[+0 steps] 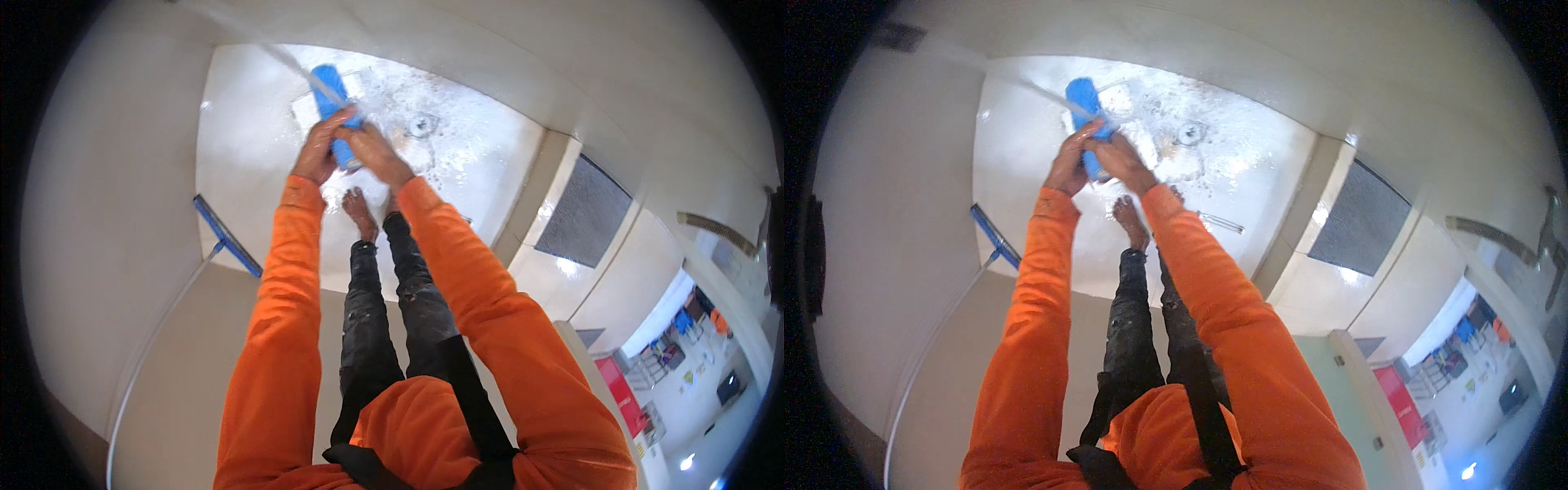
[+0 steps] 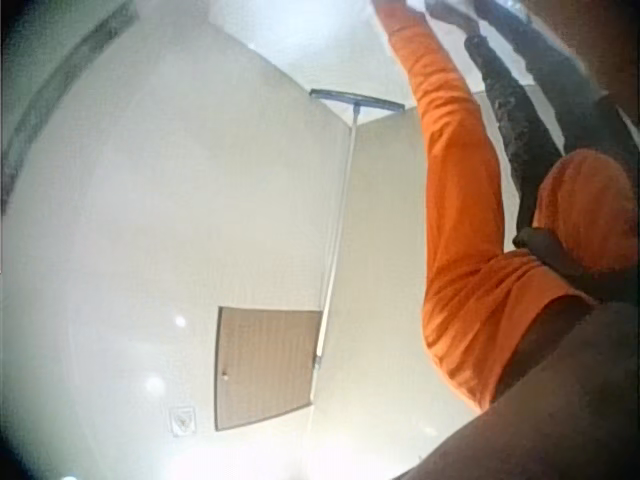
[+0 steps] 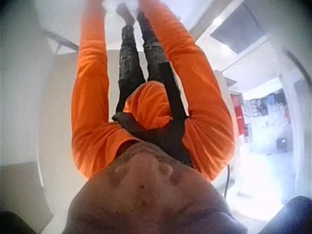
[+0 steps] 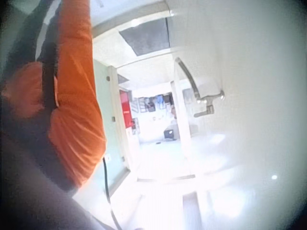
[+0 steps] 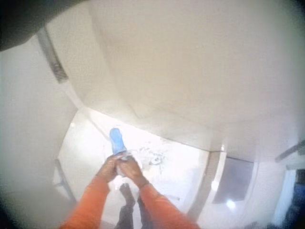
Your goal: The person rinses a blue sponge and a paint roller under running water, then washes a paint tray with a sponge. After placing the items aside, the person uses a squeegee to push water toward the drain and dry the shower floor.
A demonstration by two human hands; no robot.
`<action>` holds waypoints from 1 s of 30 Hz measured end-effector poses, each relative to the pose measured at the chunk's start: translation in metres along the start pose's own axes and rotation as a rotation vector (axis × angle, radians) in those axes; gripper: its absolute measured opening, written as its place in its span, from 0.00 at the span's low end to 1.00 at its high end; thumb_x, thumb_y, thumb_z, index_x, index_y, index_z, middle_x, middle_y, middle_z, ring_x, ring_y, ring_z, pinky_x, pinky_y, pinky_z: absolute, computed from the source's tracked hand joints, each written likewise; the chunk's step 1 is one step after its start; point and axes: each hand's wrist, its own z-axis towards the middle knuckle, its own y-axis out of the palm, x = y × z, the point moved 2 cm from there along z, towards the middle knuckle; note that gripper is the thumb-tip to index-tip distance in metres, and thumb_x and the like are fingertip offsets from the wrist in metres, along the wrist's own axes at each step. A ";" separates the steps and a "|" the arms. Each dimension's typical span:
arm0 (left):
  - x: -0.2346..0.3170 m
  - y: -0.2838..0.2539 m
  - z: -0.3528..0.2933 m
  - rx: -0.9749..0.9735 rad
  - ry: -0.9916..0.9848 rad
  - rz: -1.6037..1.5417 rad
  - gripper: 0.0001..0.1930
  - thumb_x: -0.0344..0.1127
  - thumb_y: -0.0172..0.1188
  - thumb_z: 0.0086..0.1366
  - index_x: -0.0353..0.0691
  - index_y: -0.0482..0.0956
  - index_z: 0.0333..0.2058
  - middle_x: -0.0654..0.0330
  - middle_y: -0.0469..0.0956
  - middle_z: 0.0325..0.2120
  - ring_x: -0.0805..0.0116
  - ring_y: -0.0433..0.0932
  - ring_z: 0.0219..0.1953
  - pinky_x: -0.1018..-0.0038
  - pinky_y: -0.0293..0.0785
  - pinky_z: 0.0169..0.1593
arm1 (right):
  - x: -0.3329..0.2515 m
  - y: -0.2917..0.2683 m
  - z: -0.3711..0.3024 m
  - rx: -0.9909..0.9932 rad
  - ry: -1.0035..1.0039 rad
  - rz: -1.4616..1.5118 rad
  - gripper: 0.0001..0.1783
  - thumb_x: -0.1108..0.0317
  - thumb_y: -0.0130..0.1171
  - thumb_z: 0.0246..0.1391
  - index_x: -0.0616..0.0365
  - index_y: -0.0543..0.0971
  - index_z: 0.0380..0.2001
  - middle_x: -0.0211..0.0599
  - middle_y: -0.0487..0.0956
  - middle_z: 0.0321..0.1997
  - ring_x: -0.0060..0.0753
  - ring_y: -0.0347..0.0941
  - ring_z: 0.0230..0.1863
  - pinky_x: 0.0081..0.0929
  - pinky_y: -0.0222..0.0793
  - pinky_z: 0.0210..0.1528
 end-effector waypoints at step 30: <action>-0.009 -0.034 -0.072 0.326 0.142 1.024 0.27 0.49 0.36 0.74 0.32 0.73 0.55 0.29 0.74 0.44 0.31 0.72 0.50 0.50 0.68 0.56 | 0.029 0.027 0.063 0.288 0.068 0.408 0.23 0.59 0.68 0.49 0.67 0.78 0.43 0.39 0.79 0.34 0.33 0.76 0.30 0.32 0.75 0.36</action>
